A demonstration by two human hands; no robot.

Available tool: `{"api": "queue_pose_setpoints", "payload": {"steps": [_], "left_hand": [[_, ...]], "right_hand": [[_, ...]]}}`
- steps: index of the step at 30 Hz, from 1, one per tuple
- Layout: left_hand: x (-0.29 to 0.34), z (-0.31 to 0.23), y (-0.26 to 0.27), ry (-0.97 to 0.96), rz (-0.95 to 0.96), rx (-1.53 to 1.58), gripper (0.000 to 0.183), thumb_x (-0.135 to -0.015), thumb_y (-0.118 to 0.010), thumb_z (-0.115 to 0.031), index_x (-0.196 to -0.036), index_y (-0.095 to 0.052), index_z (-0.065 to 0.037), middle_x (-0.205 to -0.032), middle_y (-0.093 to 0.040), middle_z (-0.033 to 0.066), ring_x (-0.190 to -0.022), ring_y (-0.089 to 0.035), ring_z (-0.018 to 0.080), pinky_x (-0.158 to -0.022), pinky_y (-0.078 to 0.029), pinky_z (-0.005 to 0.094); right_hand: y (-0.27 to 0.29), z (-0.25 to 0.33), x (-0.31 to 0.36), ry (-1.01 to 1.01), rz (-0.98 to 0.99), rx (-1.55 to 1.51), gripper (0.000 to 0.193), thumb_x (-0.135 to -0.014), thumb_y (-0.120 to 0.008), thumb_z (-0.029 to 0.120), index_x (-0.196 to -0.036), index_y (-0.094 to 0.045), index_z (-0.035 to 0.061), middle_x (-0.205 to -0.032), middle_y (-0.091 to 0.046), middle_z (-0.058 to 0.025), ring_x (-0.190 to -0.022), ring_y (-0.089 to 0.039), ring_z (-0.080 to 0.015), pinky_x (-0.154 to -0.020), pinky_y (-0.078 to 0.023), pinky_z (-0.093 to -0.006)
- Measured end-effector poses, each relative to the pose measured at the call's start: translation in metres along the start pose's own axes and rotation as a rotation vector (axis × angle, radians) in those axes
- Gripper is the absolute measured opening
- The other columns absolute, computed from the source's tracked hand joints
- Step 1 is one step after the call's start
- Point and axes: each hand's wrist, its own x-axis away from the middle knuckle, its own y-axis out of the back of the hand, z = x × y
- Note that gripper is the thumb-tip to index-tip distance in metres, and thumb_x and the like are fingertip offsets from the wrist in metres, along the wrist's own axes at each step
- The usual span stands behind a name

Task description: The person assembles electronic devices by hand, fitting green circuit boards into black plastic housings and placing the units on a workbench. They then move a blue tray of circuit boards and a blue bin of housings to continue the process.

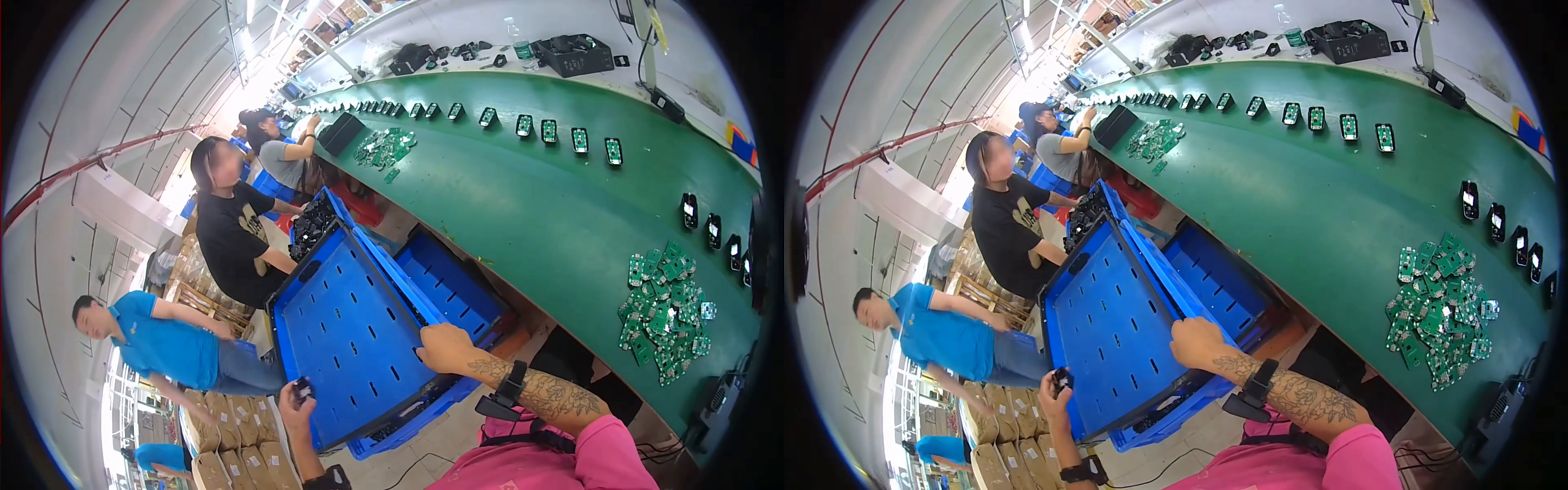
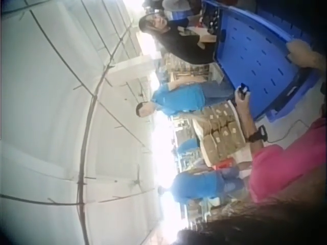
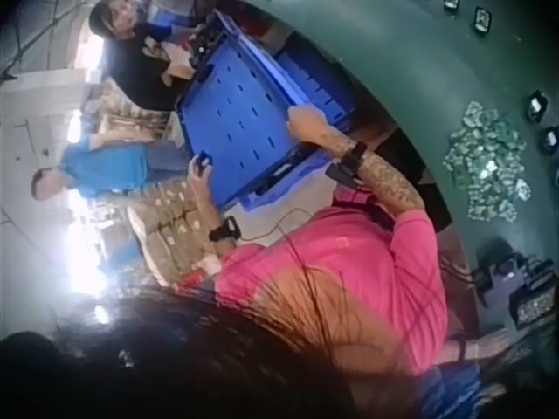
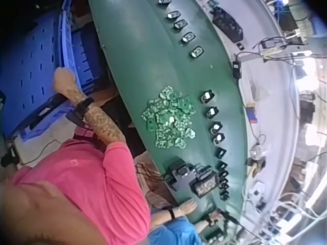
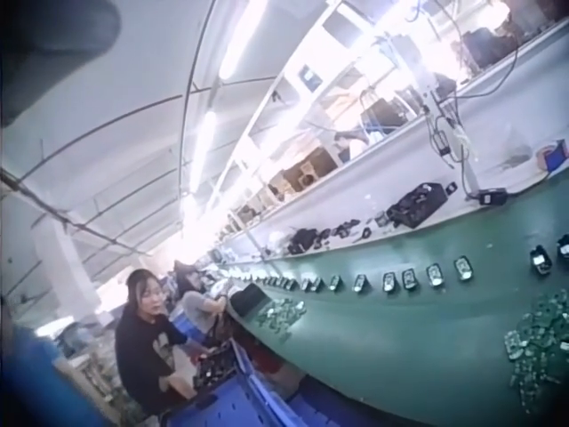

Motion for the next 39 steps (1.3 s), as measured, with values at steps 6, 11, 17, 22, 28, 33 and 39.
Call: {"api": "queue_pose_setpoints", "payload": {"steps": [6, 11, 17, 22, 28, 33, 39], "left_hand": [[0.035, -0.078, -0.109, -0.230, 0.504, 0.260, 0.090, -0.054, -0.095, -0.027, -0.125, -0.049, 0.004, -0.121, -0.062, 0.0210, -0.109, -0.062, 0.0265, -0.097, -0.048, 0.0397], [0.047, -0.068, -0.247, -0.178, 0.955, 0.662, 0.090, -0.052, -0.093, -0.013, -0.127, -0.047, 0.003, -0.124, -0.061, 0.0230, -0.105, -0.064, 0.0238, -0.095, -0.049, 0.0374], [0.068, -0.094, -0.371, -0.034, 1.012, 0.757, 0.088, -0.058, -0.093, -0.018, -0.129, -0.045, 0.000, -0.124, -0.057, 0.0153, -0.100, -0.064, 0.0237, -0.086, -0.055, 0.0364], [0.088, -0.109, -0.454, 0.050, 1.127, 0.873, 0.079, -0.065, -0.083, 0.006, -0.132, -0.042, -0.001, -0.119, -0.052, 0.0085, -0.106, -0.058, 0.0185, -0.093, -0.051, 0.0336], [0.083, -0.107, -0.489, 0.058, 1.052, 0.651, 0.073, -0.070, -0.083, 0.000, -0.132, -0.042, -0.001, -0.116, -0.055, 0.0092, -0.100, -0.061, 0.0171, -0.086, -0.054, 0.0318], [0.077, -0.097, -0.480, 0.065, 0.964, 0.761, 0.073, -0.070, -0.085, -0.011, -0.131, -0.045, -0.002, -0.115, -0.057, 0.0103, -0.098, -0.062, 0.0176, -0.083, -0.055, 0.0321], [0.086, -0.107, -0.486, 0.039, 1.075, 0.708, 0.078, -0.070, -0.083, -0.014, -0.135, -0.043, -0.001, -0.116, -0.059, 0.0126, -0.096, -0.063, 0.0178, -0.085, -0.053, 0.0322]], "right_hand": [[0.084, -0.008, 0.030, -0.173, -0.329, 0.065, 0.027, -0.085, -0.056, 0.022, -0.089, -0.068, -0.0015, -0.079, -0.068, -0.0222, -0.078, -0.067, -0.0434, -0.072, -0.054, -0.0521], [0.136, -0.063, 0.097, -0.200, -0.241, 0.049, 0.027, -0.084, -0.054, 0.022, -0.076, -0.069, 0.0011, -0.080, -0.067, -0.0241, -0.078, -0.067, -0.0421, -0.074, -0.053, -0.0532], [0.169, -0.090, 0.210, -0.542, -0.510, 0.206, 0.028, -0.088, -0.058, 0.029, -0.090, -0.068, 0.0032, -0.084, -0.068, -0.0217, -0.081, -0.066, -0.0420, -0.074, -0.053, -0.0499], [0.207, -0.129, 0.241, -0.693, -0.754, 0.446, 0.027, -0.079, -0.069, 0.019, -0.100, -0.067, 0.0018, -0.093, -0.063, -0.0184, -0.089, -0.061, -0.0370, -0.078, -0.050, -0.0440], [0.227, -0.153, 0.202, -0.612, -0.469, 0.686, 0.056, -0.066, -0.082, 0.027, -0.115, -0.064, 0.0049, -0.112, -0.054, -0.0144, -0.109, -0.050, -0.0336, -0.088, -0.047, -0.0449], [0.233, -0.172, 0.185, -0.522, -0.402, 0.620, 0.064, -0.058, -0.087, 0.028, -0.109, -0.060, 0.0001, -0.108, -0.053, -0.0190, -0.108, -0.049, -0.0383, -0.092, -0.044, -0.0464], [0.243, -0.170, 0.185, -0.657, -0.503, 0.393, 0.044, -0.060, -0.084, 0.010, -0.090, -0.055, -0.0026, -0.080, -0.061, -0.0161, -0.071, -0.063, -0.0298, -0.062, -0.049, -0.0389]]}}
